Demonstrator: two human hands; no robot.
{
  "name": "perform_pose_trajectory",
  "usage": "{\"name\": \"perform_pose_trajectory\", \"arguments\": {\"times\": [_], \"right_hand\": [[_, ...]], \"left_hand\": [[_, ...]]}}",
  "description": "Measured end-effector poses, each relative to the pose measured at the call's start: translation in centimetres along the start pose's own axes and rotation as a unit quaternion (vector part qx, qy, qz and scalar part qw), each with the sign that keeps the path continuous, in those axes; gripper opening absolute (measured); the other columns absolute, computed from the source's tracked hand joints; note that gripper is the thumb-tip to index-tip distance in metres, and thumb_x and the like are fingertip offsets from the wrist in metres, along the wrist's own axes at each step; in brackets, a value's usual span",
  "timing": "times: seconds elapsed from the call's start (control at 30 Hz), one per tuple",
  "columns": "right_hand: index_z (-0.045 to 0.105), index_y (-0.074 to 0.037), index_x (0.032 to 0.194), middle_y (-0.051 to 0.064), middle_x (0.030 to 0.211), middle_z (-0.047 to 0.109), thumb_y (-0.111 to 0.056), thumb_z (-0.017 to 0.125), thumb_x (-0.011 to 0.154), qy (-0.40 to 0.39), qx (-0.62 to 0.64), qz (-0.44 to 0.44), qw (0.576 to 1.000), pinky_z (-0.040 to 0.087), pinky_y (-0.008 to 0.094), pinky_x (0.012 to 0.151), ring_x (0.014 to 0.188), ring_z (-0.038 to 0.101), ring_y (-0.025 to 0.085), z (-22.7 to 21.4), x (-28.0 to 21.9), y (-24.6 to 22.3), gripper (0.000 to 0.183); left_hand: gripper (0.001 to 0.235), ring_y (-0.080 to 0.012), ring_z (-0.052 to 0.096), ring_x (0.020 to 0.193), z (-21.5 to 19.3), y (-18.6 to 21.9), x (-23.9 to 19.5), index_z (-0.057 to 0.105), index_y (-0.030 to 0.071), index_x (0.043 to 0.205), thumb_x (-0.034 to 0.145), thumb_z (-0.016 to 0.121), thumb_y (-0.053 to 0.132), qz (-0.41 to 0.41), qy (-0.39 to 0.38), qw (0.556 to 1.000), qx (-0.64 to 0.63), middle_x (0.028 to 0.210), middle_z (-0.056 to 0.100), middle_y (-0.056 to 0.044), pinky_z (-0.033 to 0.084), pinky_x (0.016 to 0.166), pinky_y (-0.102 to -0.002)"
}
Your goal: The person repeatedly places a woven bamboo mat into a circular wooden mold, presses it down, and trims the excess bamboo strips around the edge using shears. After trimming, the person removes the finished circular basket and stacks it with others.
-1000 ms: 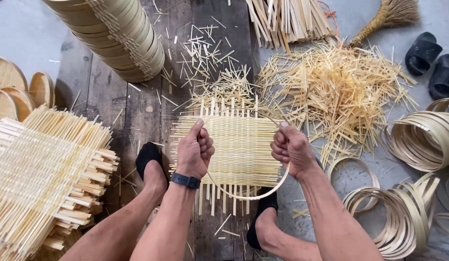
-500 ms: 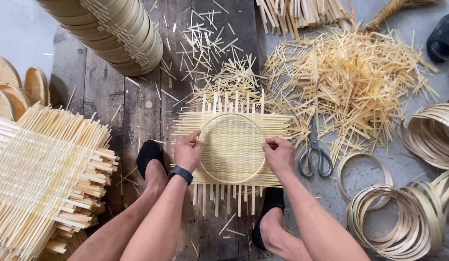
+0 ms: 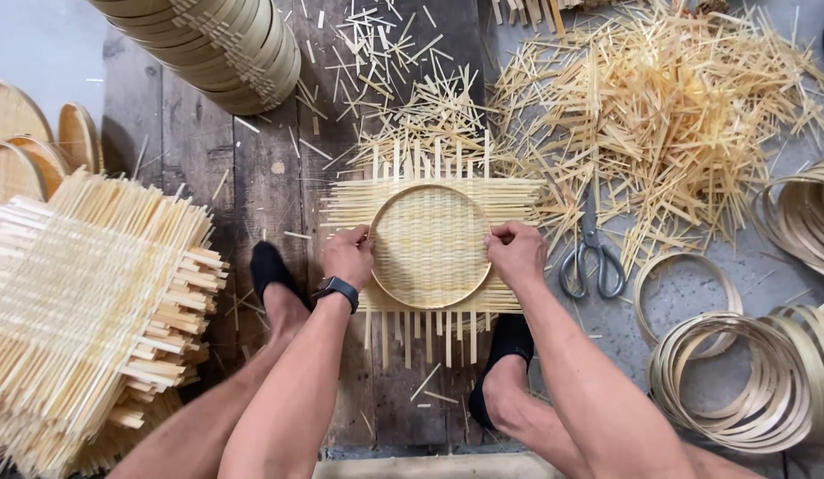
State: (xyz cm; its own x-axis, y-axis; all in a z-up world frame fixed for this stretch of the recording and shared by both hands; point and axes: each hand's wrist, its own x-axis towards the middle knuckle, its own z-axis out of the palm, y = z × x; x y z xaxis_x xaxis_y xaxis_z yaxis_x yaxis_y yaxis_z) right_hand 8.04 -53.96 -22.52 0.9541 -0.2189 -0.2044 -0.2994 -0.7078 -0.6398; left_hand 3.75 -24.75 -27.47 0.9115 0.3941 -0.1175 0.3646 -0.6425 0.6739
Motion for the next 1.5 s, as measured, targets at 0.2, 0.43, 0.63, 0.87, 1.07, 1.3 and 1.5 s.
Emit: {"name": "perform_pose_trajectory", "arguments": {"times": [0.2, 0.43, 0.63, 0.87, 1.07, 1.3, 1.5], "right_hand": [[0.081, -0.008, 0.091, 0.009, 0.082, 0.078, -0.021, 0.083, 0.076, 0.010, 0.021, 0.010, 1.000, 0.057, 0.035, 0.076, 0.077, 0.074, 0.021, 0.4, 0.4, 0.8, 0.020], [0.082, -0.008, 0.092, 0.010, 0.081, 0.078, -0.020, 0.084, 0.077, -0.009, 0.023, 0.018, 1.000, 0.057, 0.033, 0.073, 0.072, 0.073, 0.020, 0.6, 0.6, 0.6, 0.020], [0.082, -0.008, 0.093, 0.010, 0.082, 0.078, -0.021, 0.086, 0.075, -0.016, 0.022, 0.023, 0.999, 0.058, 0.032, 0.075, 0.073, 0.074, 0.019, 0.8, 1.4, 1.6, 0.023], [0.082, -0.009, 0.095, 0.009, 0.085, 0.079, -0.022, 0.086, 0.076, -0.051, 0.017, 0.014, 0.998, 0.058, 0.032, 0.076, 0.074, 0.074, 0.018, 0.5, 1.3, 2.8, 0.023], [0.084, -0.009, 0.093, 0.009, 0.083, 0.079, -0.022, 0.089, 0.073, -0.039, 0.030, -0.002, 0.999, 0.057, 0.031, 0.074, 0.074, 0.074, 0.016, 1.0, 2.7, 4.2, 0.024], [0.078, -0.011, 0.111, 0.011, 0.107, 0.077, -0.027, 0.086, 0.077, -0.050, -0.065, -0.089, 0.993, 0.055, 0.036, 0.091, 0.099, 0.071, 0.024, -0.6, -0.1, -2.2, 0.038], [0.041, 0.006, 0.147, 0.034, 0.155, 0.033, -0.056, 0.077, 0.072, -0.200, -0.259, -0.400, 0.856, 0.022, 0.061, 0.118, 0.144, 0.027, 0.052, 4.9, -7.1, -8.1, 0.104]], "left_hand": [[0.024, -0.0342, 0.070, 0.093, -0.9, 0.4, 0.9, 0.078, 0.013, 0.109, 0.085, 0.073, 0.013, 0.063, -0.032, 0.997, 0.017, 0.103, 0.076, -0.014, 0.055, 0.082, -0.043], [0.025, -0.0199, 0.075, 0.079, -1.1, -1.0, 1.8, 0.082, 0.011, 0.103, 0.078, 0.085, 0.015, -0.085, -0.087, 0.988, -0.092, 0.089, 0.080, -0.011, 0.059, 0.076, -0.033], [0.028, -0.0142, 0.073, 0.076, -0.8, -2.4, 3.0, 0.083, 0.005, 0.099, 0.073, 0.089, 0.011, -0.119, -0.128, 0.962, -0.208, 0.088, 0.081, -0.007, 0.059, 0.072, -0.030], [0.027, -0.0124, 0.072, 0.075, -0.7, -2.2, 2.5, 0.081, 0.001, 0.101, 0.075, 0.087, 0.008, -0.131, -0.132, 0.957, -0.221, 0.087, 0.080, -0.008, 0.057, 0.069, -0.027], [0.025, -0.0130, 0.071, 0.069, -1.2, -2.0, 2.6, 0.082, 0.000, 0.098, 0.075, 0.086, 0.006, -0.141, -0.151, 0.952, -0.226, 0.083, 0.079, -0.008, 0.058, 0.066, -0.028], [0.018, -0.0213, 0.073, 0.077, -4.7, 6.4, 5.1, 0.081, 0.008, 0.099, 0.084, 0.080, 0.020, -0.091, -0.180, 0.979, -0.027, 0.092, 0.079, -0.011, 0.059, 0.074, -0.037], [0.029, -0.0333, 0.058, 0.126, 2.2, 7.7, 9.0, 0.079, 0.019, 0.114, 0.088, 0.069, 0.029, 0.434, -0.024, 0.895, 0.097, 0.135, 0.066, -0.011, 0.040, 0.110, -0.048]]}}
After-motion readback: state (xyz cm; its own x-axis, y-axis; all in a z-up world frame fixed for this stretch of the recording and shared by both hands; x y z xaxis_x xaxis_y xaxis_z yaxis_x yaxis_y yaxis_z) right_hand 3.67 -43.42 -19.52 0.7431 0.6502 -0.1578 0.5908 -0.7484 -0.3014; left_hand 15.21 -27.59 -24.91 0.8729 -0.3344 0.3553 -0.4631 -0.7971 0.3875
